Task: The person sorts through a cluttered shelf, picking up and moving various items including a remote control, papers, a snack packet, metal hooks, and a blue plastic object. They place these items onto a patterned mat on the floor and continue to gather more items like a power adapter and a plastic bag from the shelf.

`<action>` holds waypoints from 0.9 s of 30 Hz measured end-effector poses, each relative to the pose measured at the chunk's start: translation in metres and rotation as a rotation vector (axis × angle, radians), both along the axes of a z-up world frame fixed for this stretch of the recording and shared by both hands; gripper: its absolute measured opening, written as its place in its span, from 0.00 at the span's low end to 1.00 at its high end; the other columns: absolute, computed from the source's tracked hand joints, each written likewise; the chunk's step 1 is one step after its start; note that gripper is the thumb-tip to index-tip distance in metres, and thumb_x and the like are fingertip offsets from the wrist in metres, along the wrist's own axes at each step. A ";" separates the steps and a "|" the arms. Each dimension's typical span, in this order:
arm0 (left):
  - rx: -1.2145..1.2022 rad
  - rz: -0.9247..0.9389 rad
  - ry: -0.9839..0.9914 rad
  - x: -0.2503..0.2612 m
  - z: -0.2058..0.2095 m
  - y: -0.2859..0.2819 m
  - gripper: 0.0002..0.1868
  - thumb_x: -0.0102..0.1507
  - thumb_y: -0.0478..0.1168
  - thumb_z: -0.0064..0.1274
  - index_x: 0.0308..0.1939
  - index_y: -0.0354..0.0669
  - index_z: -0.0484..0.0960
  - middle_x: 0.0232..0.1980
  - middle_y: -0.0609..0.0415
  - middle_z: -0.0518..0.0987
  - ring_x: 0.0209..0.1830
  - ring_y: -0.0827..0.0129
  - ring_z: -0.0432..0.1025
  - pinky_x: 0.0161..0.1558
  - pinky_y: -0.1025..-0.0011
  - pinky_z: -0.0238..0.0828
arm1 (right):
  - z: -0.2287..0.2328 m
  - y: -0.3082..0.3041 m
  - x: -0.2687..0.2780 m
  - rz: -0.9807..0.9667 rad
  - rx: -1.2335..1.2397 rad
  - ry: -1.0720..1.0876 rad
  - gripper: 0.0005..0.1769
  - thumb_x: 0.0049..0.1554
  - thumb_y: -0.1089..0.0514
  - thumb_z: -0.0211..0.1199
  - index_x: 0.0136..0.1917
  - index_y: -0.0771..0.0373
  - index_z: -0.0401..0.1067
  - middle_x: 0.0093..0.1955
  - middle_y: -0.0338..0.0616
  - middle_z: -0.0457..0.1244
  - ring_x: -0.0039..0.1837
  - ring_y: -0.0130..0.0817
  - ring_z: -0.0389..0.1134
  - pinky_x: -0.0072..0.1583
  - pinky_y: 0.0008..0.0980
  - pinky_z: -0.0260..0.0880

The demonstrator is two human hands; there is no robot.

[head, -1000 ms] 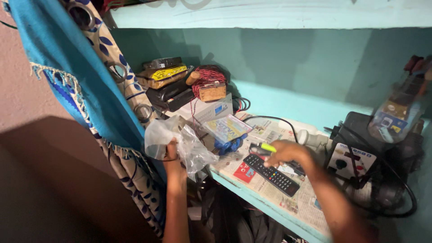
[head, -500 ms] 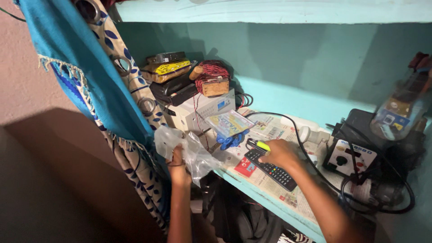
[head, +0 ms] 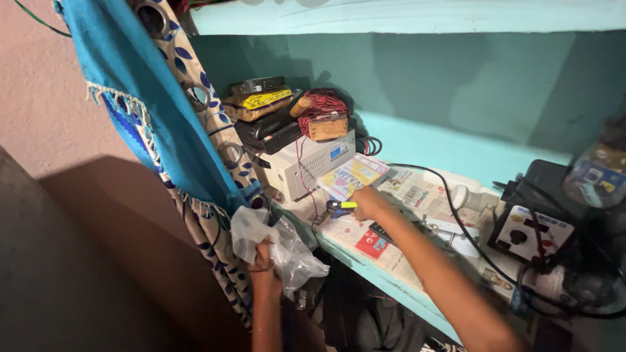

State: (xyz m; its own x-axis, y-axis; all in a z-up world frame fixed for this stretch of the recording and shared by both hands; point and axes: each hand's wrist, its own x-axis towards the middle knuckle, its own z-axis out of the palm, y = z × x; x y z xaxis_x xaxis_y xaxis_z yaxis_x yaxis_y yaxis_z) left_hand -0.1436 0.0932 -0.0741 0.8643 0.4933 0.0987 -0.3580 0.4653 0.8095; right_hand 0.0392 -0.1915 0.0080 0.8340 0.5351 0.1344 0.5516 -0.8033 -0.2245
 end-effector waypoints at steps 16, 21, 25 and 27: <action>-0.096 -0.022 -0.087 -0.017 0.067 -0.024 0.26 0.60 0.47 0.60 0.59 0.41 0.75 0.51 0.51 0.77 0.48 0.60 0.75 0.48 0.58 0.76 | 0.059 -0.070 0.035 -0.174 0.458 0.191 0.20 0.45 0.45 0.73 0.45 0.61 0.80 0.37 0.47 0.73 0.41 0.39 0.75 0.49 0.37 0.75; -0.134 -0.072 -0.112 -0.011 0.064 -0.025 0.29 0.57 0.46 0.62 0.61 0.42 0.75 0.53 0.52 0.78 0.51 0.61 0.75 0.50 0.58 0.76 | 0.089 -0.102 0.017 -0.306 0.178 0.194 0.19 0.47 0.44 0.72 0.35 0.64 0.81 0.37 0.49 0.71 0.41 0.41 0.73 0.47 0.38 0.72; -0.123 -0.037 0.003 0.003 0.052 -0.028 0.28 0.57 0.47 0.63 0.59 0.40 0.77 0.51 0.53 0.79 0.48 0.63 0.75 0.47 0.61 0.75 | 0.082 -0.120 0.005 -0.264 0.076 0.362 0.20 0.45 0.43 0.70 0.35 0.64 0.82 0.38 0.50 0.74 0.41 0.41 0.75 0.46 0.37 0.73; -0.108 -0.011 0.064 0.017 0.048 -0.034 0.27 0.58 0.47 0.63 0.58 0.39 0.79 0.50 0.55 0.79 0.47 0.66 0.74 0.45 0.65 0.73 | 0.072 -0.119 0.003 -0.226 0.097 0.432 0.23 0.43 0.41 0.71 0.39 0.64 0.83 0.39 0.49 0.75 0.42 0.39 0.76 0.47 0.37 0.74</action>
State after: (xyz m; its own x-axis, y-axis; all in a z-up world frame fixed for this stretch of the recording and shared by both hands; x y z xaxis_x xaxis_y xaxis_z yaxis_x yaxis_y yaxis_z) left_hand -0.1268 0.0597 -0.0261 0.8725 0.4885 -0.0102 -0.3014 0.5545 0.7757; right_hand 0.0421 -0.3109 0.0795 0.9183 0.3364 -0.2087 0.2062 -0.8565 -0.4732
